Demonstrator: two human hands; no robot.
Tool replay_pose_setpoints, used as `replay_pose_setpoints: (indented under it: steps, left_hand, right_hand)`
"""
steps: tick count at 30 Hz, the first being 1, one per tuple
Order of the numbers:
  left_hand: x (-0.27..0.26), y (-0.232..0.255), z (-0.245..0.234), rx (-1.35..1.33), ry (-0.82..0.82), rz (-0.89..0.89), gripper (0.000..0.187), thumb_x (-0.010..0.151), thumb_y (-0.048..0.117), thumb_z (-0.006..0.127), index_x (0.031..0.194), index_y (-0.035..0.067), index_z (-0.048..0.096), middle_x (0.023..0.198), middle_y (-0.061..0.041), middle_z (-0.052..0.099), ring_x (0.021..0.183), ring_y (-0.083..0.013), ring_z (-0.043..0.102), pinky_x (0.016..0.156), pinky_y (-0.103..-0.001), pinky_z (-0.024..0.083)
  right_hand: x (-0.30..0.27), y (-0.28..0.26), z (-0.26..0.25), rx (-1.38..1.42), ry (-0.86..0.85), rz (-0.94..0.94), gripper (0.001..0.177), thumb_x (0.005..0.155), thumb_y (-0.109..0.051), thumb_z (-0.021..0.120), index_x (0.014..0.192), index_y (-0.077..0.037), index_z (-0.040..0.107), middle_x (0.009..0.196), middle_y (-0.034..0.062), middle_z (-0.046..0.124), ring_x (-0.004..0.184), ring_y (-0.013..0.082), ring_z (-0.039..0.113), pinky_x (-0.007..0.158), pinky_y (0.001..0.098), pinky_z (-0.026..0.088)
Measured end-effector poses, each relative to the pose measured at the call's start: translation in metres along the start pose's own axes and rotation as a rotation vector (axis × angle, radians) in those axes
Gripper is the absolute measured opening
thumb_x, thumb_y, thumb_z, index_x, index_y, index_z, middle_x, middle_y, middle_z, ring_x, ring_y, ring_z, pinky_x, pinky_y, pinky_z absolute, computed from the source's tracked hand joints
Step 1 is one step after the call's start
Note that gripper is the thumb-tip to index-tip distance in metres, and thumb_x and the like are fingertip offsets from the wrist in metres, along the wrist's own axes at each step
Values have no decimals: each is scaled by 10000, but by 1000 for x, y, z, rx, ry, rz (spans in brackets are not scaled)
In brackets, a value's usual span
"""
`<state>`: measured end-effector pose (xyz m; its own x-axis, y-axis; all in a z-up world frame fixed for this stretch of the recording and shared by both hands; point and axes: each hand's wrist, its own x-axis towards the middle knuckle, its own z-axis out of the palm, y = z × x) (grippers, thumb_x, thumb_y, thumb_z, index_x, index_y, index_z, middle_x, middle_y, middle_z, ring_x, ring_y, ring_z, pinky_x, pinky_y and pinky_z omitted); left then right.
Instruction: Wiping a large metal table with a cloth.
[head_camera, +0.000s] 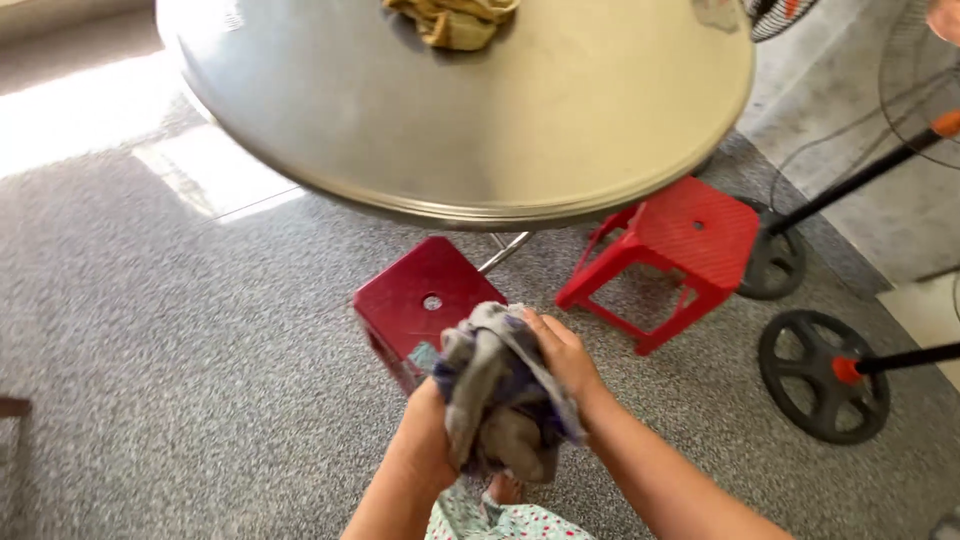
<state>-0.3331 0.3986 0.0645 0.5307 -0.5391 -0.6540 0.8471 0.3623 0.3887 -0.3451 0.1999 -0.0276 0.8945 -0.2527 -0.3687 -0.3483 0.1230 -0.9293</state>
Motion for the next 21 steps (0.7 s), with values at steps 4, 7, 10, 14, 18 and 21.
replay_pose_setpoints:
  steps: [4, 7, 10, 14, 18, 21]
  left_hand:
    - [-16, 16, -59, -342, -69, 252, 533, 1009, 418, 424, 1305, 22, 623, 1207, -159, 720, 1074, -295, 698, 945, -444, 561]
    - [-32, 35, -114, -363, -21, 464, 507, 1050, 401, 409, 1331, 28, 605, 1216, -151, 705, 1061, -291, 688, 935, -447, 561]
    - [-69, 59, -166, -353, 69, 531, 541, 1048, 449, 360, 1313, 47, 605, 1181, -133, 714, 1027, -273, 692, 906, -433, 572]
    - [-118, 78, -223, -322, 106, 443, 522, 1018, 421, 400, 1311, 33, 590, 1109, -136, 736, 966, -277, 708, 869, -433, 584]
    - [-154, 110, -243, -196, 75, 384, 551, 877, 144, 566, 1423, 113, 503, 1174, -92, 689, 1029, -249, 676, 902, -434, 567]
    - [-167, 143, -252, -35, -31, 330, 702, 801, 65, 623, 1469, 124, 416, 1290, -81, 653, 1158, -219, 659, 1020, -379, 556]
  right_hand:
    - [-47, -66, 91, 137, -101, 153, 404, 991, -422, 598, 1097, -40, 675, 1010, 76, 715, 885, 145, 655, 801, 312, 550]
    - [-60, -79, 152, 13, -166, 128, 326, 952, -370, 638, 1073, -70, 676, 1005, 66, 736, 881, 133, 667, 786, 311, 560]
    - [-69, -76, 217, -112, -260, 18, 275, 920, -287, 687, 1072, -59, 696, 1000, 44, 754, 892, 103, 661, 796, 287, 564]
    - [-63, -71, 295, -75, -370, -34, 247, 926, -200, 707, 1098, -23, 701, 985, 29, 742, 892, 88, 653, 790, 265, 561]
    - [-38, -71, 350, -73, -286, -40, 239, 944, -212, 677, 1098, -29, 689, 951, 58, 757, 822, 113, 674, 693, 277, 560]
    - [-32, -72, 387, 2, -261, -113, 242, 961, -182, 683, 1114, 4, 654, 958, 80, 737, 809, 128, 674, 683, 285, 579]
